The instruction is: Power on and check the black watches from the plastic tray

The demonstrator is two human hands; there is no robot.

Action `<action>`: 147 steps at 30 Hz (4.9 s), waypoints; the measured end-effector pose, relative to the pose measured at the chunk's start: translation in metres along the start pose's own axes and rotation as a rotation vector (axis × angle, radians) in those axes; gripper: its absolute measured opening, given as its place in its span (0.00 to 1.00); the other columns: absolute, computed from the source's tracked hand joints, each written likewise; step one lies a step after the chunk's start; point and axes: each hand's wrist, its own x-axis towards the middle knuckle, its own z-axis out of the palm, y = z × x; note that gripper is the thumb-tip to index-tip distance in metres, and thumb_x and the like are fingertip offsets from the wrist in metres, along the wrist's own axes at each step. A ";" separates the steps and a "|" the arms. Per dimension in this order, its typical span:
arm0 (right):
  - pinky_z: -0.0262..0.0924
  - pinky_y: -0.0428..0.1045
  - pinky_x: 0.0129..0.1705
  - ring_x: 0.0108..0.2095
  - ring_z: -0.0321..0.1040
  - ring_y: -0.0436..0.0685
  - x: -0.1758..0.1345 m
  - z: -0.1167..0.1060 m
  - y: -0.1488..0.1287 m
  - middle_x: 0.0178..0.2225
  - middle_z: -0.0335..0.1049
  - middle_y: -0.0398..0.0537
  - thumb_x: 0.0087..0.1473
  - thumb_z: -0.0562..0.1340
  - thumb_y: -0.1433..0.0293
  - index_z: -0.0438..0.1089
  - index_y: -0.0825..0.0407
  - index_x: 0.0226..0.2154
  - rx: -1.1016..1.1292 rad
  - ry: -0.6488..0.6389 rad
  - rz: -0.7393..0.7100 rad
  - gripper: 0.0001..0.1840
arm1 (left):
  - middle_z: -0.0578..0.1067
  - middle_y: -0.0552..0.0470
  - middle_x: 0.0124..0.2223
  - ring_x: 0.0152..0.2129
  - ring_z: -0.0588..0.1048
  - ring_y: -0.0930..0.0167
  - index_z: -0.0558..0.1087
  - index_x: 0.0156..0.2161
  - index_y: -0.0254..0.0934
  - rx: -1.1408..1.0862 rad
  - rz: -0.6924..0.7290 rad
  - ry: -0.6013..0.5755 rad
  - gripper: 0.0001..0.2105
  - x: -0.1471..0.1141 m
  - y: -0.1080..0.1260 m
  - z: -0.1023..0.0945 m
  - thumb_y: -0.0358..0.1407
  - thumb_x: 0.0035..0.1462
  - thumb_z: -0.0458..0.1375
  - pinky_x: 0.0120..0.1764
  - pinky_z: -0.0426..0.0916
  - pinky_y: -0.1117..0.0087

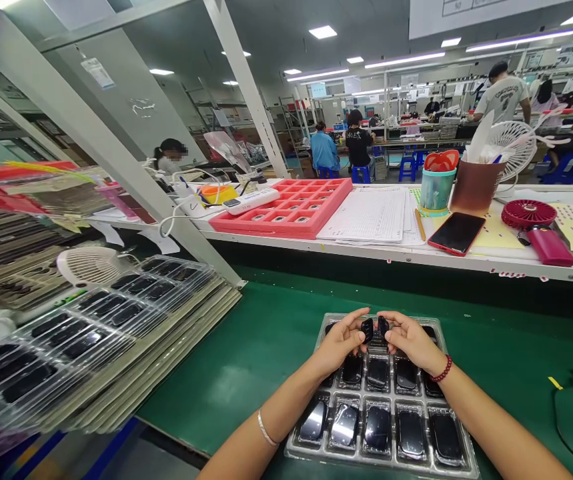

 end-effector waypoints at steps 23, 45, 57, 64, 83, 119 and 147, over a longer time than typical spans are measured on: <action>0.58 0.45 0.23 0.21 0.56 0.48 0.001 -0.003 0.002 0.28 0.64 0.43 0.51 0.62 0.57 0.62 0.50 0.50 -0.122 -0.061 -0.015 0.25 | 0.67 0.50 0.39 0.20 0.66 0.81 0.62 0.50 0.38 0.030 0.011 0.000 0.23 -0.002 0.003 0.003 0.40 0.49 0.60 0.24 0.61 0.76; 0.62 0.47 0.26 0.23 0.63 0.49 0.000 -0.001 0.002 0.30 0.67 0.45 0.53 0.61 0.60 0.62 0.50 0.51 -0.071 -0.009 0.001 0.24 | 0.70 0.47 0.42 0.25 0.72 0.75 0.63 0.50 0.36 0.057 -0.019 0.047 0.20 -0.003 0.004 0.005 0.37 0.52 0.56 0.25 0.62 0.76; 0.65 0.48 0.29 0.29 0.68 0.51 0.000 0.003 0.000 0.40 0.71 0.49 0.51 0.57 0.71 0.63 0.50 0.49 -0.112 -0.015 0.012 0.20 | 0.73 0.50 0.36 0.29 0.71 0.73 0.65 0.46 0.35 0.092 0.012 0.105 0.17 -0.001 0.003 0.007 0.25 0.47 0.54 0.32 0.67 0.72; 0.65 0.51 0.33 0.34 0.69 0.55 -0.001 0.005 0.001 0.41 0.70 0.50 0.55 0.56 0.66 0.61 0.49 0.46 -0.129 0.018 -0.005 0.16 | 0.73 0.50 0.37 0.27 0.72 0.74 0.66 0.45 0.36 0.122 -0.001 0.157 0.13 -0.002 0.005 0.007 0.32 0.52 0.54 0.28 0.65 0.75; 0.54 0.59 0.52 0.49 0.59 0.62 -0.001 -0.001 -0.005 0.46 0.70 0.50 0.52 0.56 0.73 0.72 0.48 0.41 -0.922 0.230 -0.241 0.14 | 0.71 0.46 0.40 0.39 0.66 0.64 0.73 0.36 0.37 1.288 0.207 0.255 0.08 0.013 0.024 -0.001 0.29 0.51 0.53 0.41 0.61 0.62; 0.68 0.50 0.33 0.34 0.67 0.55 -0.015 -0.005 0.003 0.45 0.67 0.51 0.50 0.63 0.58 0.62 0.46 0.54 0.058 0.129 -0.021 0.28 | 0.74 0.48 0.35 0.23 0.71 0.76 0.68 0.49 0.34 -0.170 -0.072 0.125 0.23 0.010 0.016 0.008 0.35 0.45 0.61 0.20 0.55 0.78; 0.66 0.52 0.35 0.31 0.68 0.54 -0.014 -0.006 0.005 0.36 0.71 0.48 0.52 0.59 0.65 0.63 0.49 0.50 -0.066 0.147 -0.033 0.21 | 0.74 0.43 0.45 0.33 0.74 0.71 0.62 0.53 0.33 0.019 -0.082 0.035 0.25 0.008 0.011 0.017 0.24 0.47 0.52 0.27 0.63 0.76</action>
